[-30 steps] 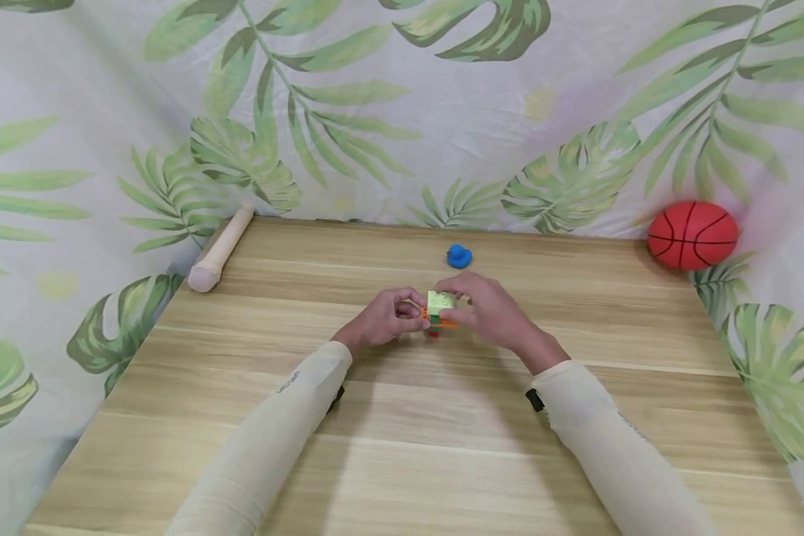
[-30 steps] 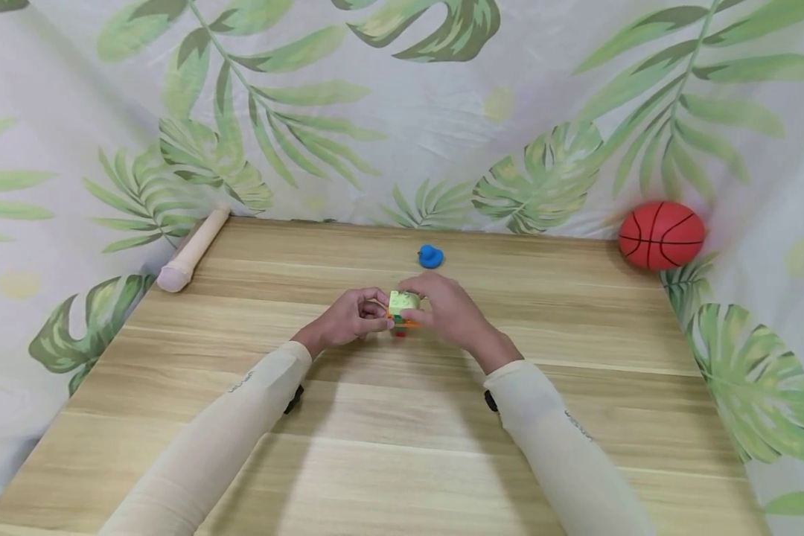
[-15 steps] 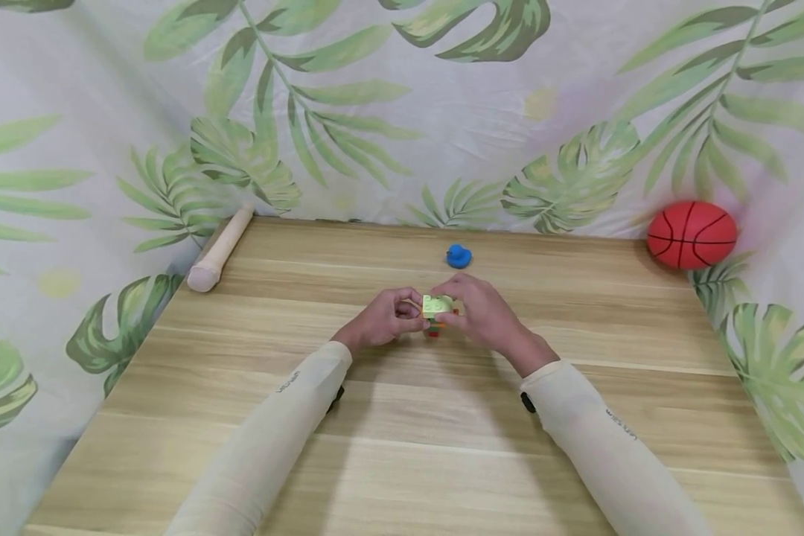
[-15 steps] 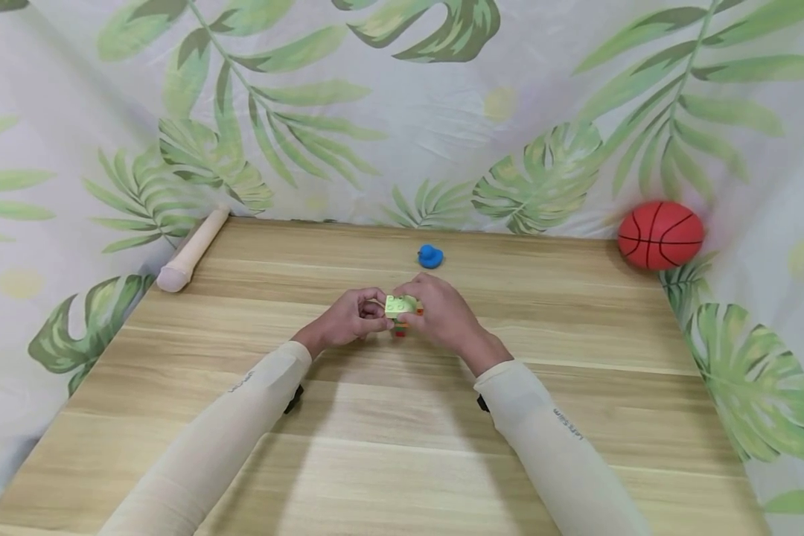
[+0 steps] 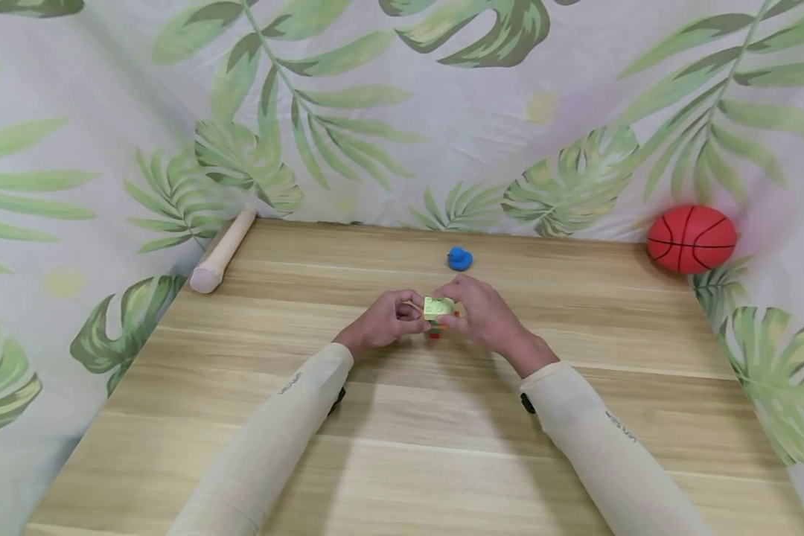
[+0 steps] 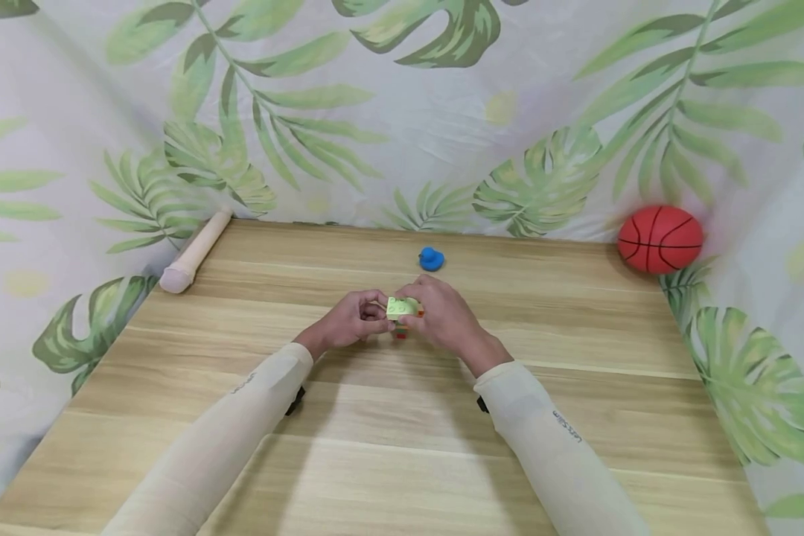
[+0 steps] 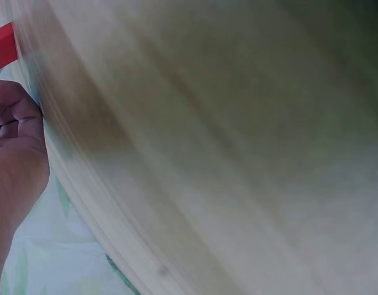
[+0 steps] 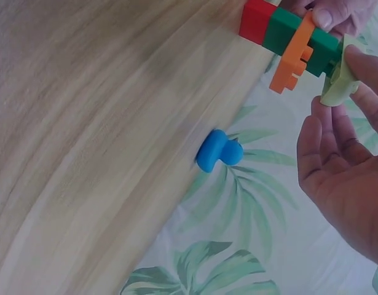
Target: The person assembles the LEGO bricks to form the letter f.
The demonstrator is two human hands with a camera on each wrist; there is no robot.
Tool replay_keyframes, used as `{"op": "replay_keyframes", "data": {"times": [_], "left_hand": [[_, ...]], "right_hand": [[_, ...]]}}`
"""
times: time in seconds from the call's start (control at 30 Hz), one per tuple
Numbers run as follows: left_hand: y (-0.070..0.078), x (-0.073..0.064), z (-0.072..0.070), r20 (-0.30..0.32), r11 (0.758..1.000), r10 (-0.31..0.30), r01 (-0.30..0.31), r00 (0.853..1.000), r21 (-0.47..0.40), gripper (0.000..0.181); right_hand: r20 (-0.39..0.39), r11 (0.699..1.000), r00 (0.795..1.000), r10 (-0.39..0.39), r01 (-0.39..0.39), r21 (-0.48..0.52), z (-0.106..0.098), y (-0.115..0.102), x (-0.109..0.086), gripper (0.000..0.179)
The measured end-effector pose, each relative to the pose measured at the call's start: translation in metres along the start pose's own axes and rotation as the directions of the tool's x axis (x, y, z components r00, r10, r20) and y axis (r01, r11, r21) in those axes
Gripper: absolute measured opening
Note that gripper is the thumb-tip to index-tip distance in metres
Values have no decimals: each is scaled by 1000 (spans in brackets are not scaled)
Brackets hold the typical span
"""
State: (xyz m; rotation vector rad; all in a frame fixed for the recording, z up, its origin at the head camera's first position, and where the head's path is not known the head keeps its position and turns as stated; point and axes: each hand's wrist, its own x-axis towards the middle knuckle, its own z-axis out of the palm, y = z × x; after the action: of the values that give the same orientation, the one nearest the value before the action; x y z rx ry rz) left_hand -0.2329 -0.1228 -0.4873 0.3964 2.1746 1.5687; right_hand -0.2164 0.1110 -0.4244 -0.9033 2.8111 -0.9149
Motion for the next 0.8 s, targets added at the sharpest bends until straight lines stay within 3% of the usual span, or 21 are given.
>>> {"op": "replay_keyframes", "data": {"times": [0.43,0.8], "left_hand": [[1,-1,2,-1,1000,-13,13,1000,-5,28],[0,0,2,-4,1000,-15,15,1000,-14,28]], "right_hand": [[6,1000,1000,26,-27,8,-3,6,-6,36],[19,996,1000,9,-8,-93,-3,6,-5,36]]}}
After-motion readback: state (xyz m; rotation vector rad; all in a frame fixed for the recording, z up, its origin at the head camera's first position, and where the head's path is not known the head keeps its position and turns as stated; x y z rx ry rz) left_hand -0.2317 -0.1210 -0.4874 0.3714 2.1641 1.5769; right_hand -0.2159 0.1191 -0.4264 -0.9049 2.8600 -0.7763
